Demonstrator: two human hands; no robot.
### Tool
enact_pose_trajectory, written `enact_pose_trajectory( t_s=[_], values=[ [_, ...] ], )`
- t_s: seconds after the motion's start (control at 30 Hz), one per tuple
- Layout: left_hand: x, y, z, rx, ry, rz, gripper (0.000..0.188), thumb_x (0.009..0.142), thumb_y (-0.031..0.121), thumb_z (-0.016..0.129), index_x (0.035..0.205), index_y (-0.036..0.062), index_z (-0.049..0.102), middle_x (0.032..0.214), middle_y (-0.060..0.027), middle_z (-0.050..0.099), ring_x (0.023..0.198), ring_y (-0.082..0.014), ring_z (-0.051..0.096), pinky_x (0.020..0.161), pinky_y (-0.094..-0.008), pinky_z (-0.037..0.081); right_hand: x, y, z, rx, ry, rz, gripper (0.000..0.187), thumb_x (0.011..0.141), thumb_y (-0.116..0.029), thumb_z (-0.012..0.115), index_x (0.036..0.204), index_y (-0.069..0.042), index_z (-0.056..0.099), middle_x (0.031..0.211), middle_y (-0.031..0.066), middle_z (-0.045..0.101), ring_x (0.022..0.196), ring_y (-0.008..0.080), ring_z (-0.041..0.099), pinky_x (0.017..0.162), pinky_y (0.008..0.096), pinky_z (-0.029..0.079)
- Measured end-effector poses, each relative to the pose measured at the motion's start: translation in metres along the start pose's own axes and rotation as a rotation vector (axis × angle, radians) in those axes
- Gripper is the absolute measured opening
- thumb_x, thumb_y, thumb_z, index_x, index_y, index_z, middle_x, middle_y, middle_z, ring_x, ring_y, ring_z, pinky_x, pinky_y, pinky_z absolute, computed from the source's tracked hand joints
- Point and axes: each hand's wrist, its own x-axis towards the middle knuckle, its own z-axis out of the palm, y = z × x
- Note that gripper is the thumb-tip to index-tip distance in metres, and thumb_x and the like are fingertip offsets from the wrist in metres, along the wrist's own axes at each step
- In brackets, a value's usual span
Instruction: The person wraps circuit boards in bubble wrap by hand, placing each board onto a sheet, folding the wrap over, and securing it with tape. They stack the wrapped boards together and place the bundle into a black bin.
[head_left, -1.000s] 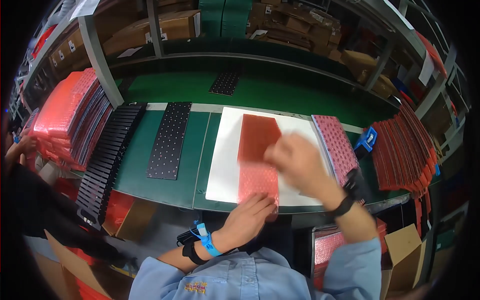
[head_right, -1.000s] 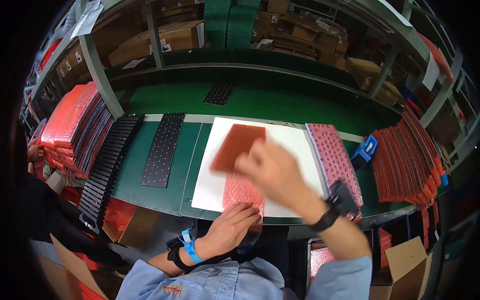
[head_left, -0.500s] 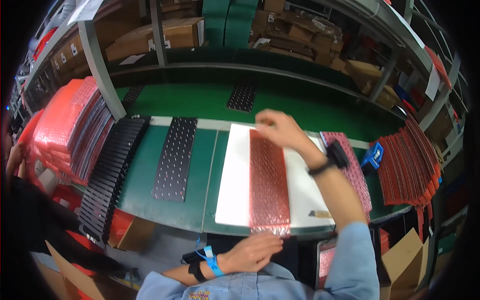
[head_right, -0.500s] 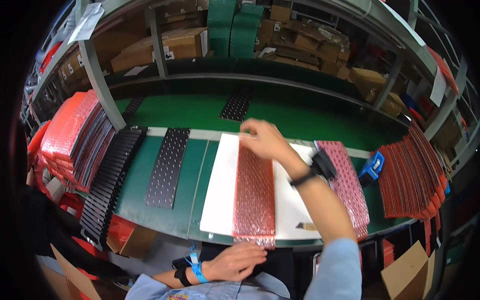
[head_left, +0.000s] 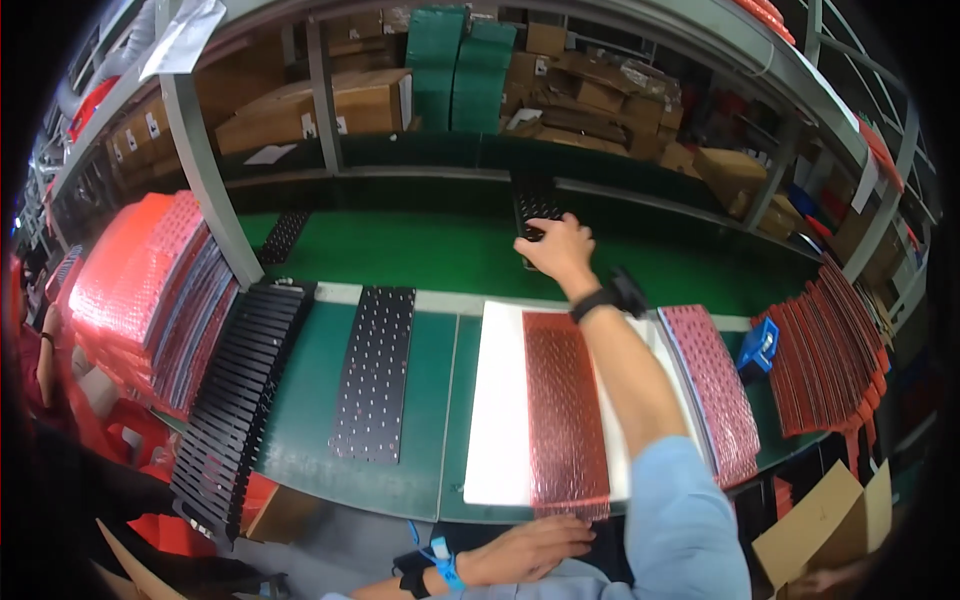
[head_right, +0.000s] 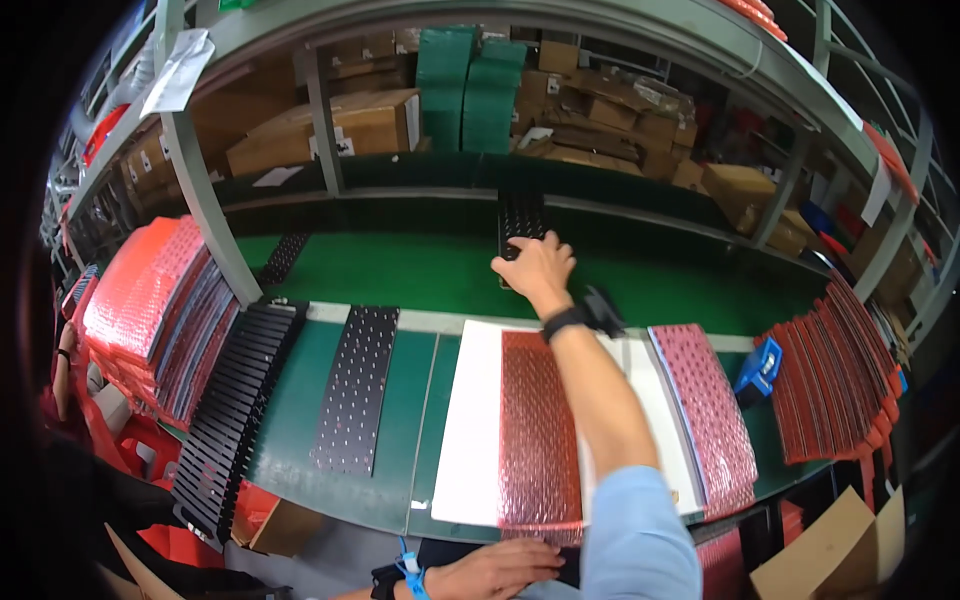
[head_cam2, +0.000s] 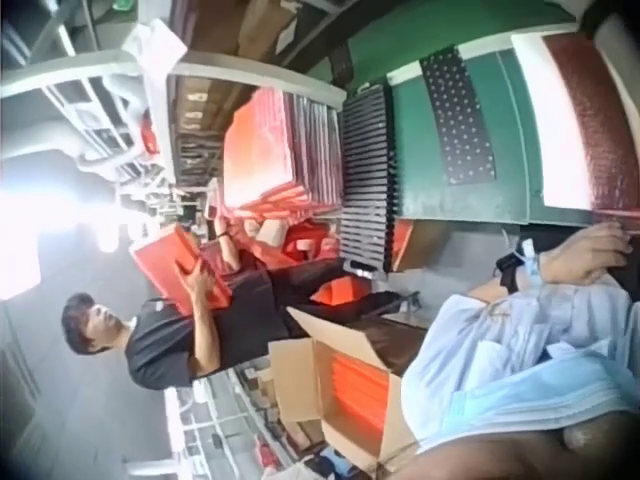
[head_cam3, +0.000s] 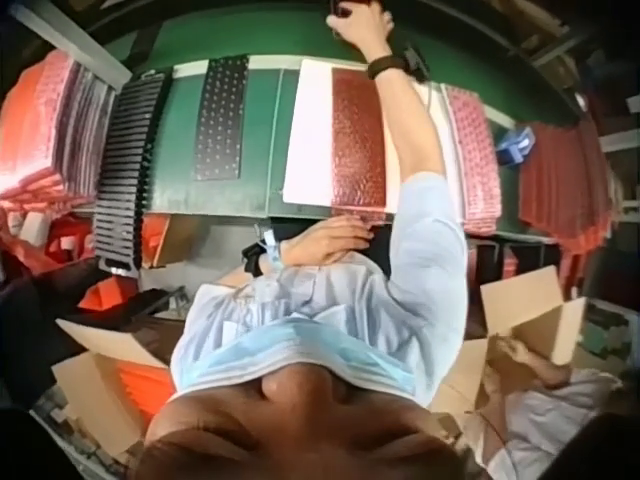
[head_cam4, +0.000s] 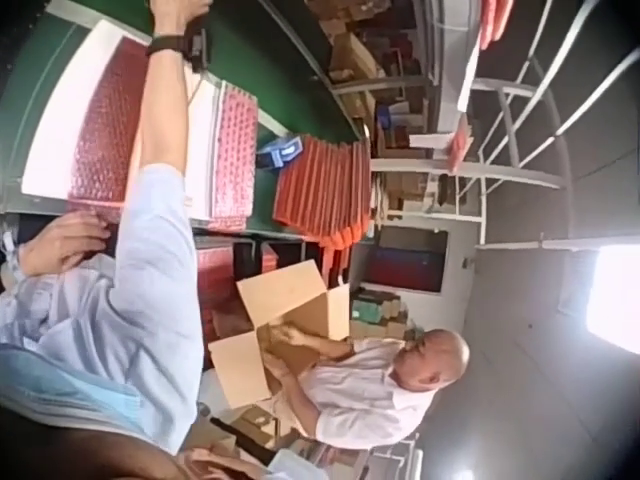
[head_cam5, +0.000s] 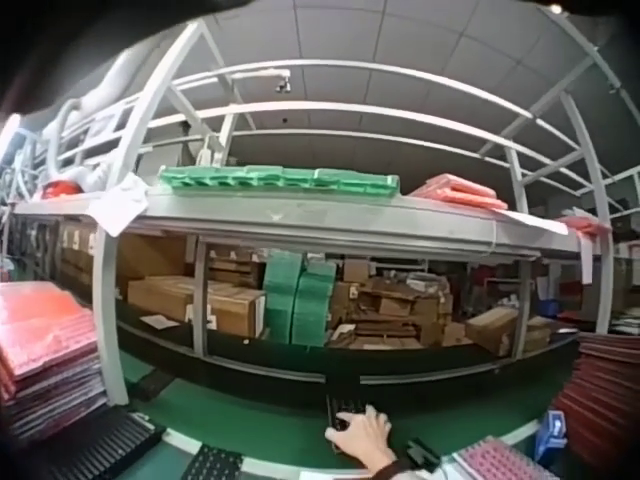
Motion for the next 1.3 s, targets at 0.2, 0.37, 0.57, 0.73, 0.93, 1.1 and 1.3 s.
enact_pose_trajectory(
  t_s=[0.2, 0.37, 0.57, 0.73, 0.93, 1.1, 1.3],
  values=[
    [-0.009, 0.009, -0.009, -0.034, 0.284, 0.168, 0.023, 0.077, -0.003, 0.052, 0.094, -0.0064, 0.068, 0.101, -0.0183, 0.067, 0.102, -0.0348, 0.065, 0.095, -0.0463, 0.051, -0.235, 0.008, -0.076, 0.03, 0.157, -0.201, 0.05, 0.068, -0.032, 0.078, 0.114, -0.013, 0.072, 0.139, 0.0332, 0.041, 0.123, 0.0456, 0.042, 0.106, 0.0508, 0.034],
    [-0.006, 0.031, -0.024, -0.008, 0.534, 0.177, 0.021, 0.074, -0.003, 0.049, 0.082, -0.0085, 0.067, 0.083, -0.0184, 0.069, 0.086, -0.0347, 0.069, 0.086, -0.0471, 0.055, -0.3, 0.014, -0.059, -0.007, 0.097, -0.082, 0.048, 0.068, -0.029, 0.079, 0.112, -0.011, 0.073, 0.138, 0.0338, 0.041, 0.122, 0.0458, 0.041, 0.104, 0.0508, 0.034],
    [-0.012, 0.037, -0.025, 0.071, 0.537, 0.13, 0.019, 0.075, -0.002, 0.05, 0.081, -0.0073, 0.067, 0.084, -0.0183, 0.069, 0.087, -0.0346, 0.068, 0.088, -0.0456, 0.054, -0.305, 0.013, -0.048, -0.003, 0.063, -0.056, 0.046, 0.069, -0.029, 0.078, 0.111, -0.011, 0.074, 0.138, 0.0343, 0.04, 0.122, 0.0457, 0.039, 0.103, 0.0508, 0.034],
    [0.001, 0.036, -0.028, 0.14, 0.552, 0.104, 0.02, 0.073, -0.001, 0.054, 0.086, -0.0052, 0.068, 0.092, -0.0186, 0.068, 0.094, -0.0343, 0.066, 0.091, -0.045, 0.052, -0.304, 0.017, -0.051, -0.038, 0.006, -0.053, 0.052, 0.073, -0.033, 0.077, 0.12, -0.013, 0.069, 0.138, 0.0354, 0.039, 0.126, 0.0487, 0.036, 0.104, 0.0511, 0.033],
    [0.031, 0.036, -0.023, 0.456, 0.576, -0.139, 0.026, 0.075, 0.0, 0.061, 0.1, -0.0012, 0.067, 0.112, -0.0153, 0.064, 0.112, -0.0349, 0.058, 0.101, -0.0462, 0.045, -0.211, 0.041, -0.065, 0.017, -0.062, -0.172, 0.056, 0.087, -0.039, 0.068, 0.135, -0.013, 0.055, 0.135, 0.0289, 0.049, 0.125, 0.0448, 0.047, 0.101, 0.0474, 0.04],
    [0.053, 0.021, -0.011, 0.673, 0.259, -0.196, 0.037, 0.077, 0.001, 0.064, 0.114, 0.0036, 0.065, 0.125, -0.0103, 0.059, 0.125, -0.0317, 0.049, 0.11, -0.0455, 0.035, -0.059, 0.084, -0.037, 0.025, -0.466, -0.278, 0.054, 0.082, -0.034, 0.074, 0.125, -0.004, 0.06, 0.122, 0.019, 0.062, 0.113, 0.0332, 0.059, 0.094, 0.0362, 0.047],
    [0.044, 0.015, -0.013, 0.76, 0.142, -0.306, 0.035, 0.082, 0.008, 0.065, 0.117, 0.0103, 0.068, 0.129, -0.0062, 0.061, 0.127, -0.0256, 0.052, 0.111, -0.0445, 0.035, -0.014, 0.059, -0.021, -0.119, -0.909, -0.272, 0.057, 0.068, -0.029, 0.086, 0.114, -0.002, 0.066, 0.107, 0.0127, 0.067, 0.101, 0.0246, 0.062, 0.088, 0.0333, 0.048]
  ],
)
